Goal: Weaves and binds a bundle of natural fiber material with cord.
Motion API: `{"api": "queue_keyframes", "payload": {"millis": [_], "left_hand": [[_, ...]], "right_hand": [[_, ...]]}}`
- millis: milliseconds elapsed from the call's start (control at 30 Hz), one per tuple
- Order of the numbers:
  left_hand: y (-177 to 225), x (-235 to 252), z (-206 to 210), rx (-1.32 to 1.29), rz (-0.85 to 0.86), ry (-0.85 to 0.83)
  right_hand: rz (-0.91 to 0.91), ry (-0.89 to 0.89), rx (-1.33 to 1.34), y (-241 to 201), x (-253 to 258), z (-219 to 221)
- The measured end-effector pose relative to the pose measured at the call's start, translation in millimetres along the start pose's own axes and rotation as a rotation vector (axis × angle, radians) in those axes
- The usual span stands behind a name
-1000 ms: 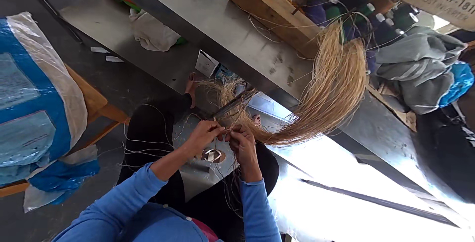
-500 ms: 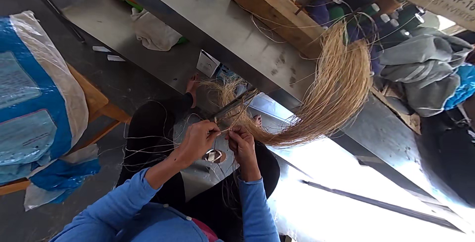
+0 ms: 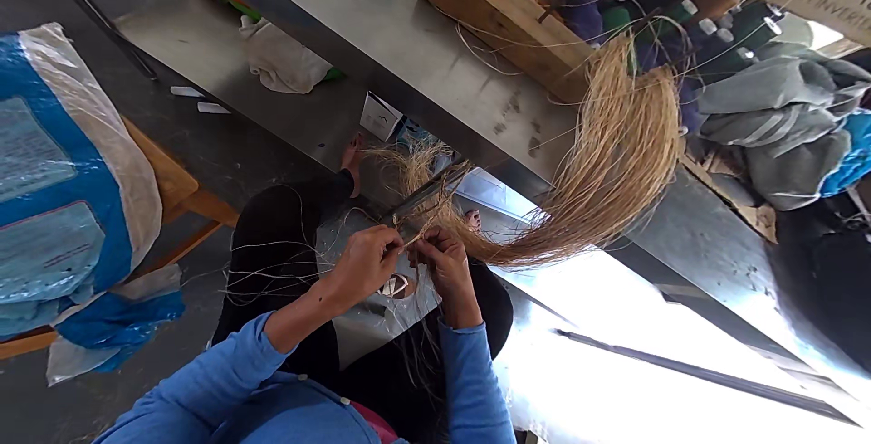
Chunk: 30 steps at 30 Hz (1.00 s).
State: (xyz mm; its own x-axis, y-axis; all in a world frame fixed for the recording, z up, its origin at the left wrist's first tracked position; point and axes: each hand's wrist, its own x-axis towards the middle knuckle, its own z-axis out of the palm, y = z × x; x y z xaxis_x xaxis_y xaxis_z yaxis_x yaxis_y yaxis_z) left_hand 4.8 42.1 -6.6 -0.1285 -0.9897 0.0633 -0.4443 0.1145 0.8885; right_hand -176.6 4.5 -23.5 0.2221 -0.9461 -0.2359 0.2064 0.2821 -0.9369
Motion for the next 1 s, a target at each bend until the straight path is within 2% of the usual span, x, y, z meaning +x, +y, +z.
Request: {"api": "queue_keyframes", "payload": {"millis": [200,333,433,600,700,833,900,1000], "left_hand": [[-1,9,-9,-0.055,-0.126,0.013],[-4,19,-13,0.007,-0.128,0.014],[-9,24,-12,0.012,-0.177,-0.084],[-26,28,-2,-0.121,-0.220,-0.221],[-27,29,2,-0.346,-0.315,-0.244],[-20,27,10,-0.829,-0.579,-0.175],[-18,28,11,-0.915,-0.664,-0.144],[-21,29,14,-0.954,-0.703,-0.142]], "right_hand": [[0.028,-0.017,0.037,0,0,1],[0.020,-0.022,0.041,0,0,1],[0.018,-0.029,0.051,1,0,-2],[0.049,0.004,0.076,3,0,-1],[0.049,0.007,0.098,4,0,-2],[0.049,0.013,0.072,4,0,-3],[0.065,0.035,0.052,2,-1,-1],[0.070,0.048,0.043,2,0,0]]}}
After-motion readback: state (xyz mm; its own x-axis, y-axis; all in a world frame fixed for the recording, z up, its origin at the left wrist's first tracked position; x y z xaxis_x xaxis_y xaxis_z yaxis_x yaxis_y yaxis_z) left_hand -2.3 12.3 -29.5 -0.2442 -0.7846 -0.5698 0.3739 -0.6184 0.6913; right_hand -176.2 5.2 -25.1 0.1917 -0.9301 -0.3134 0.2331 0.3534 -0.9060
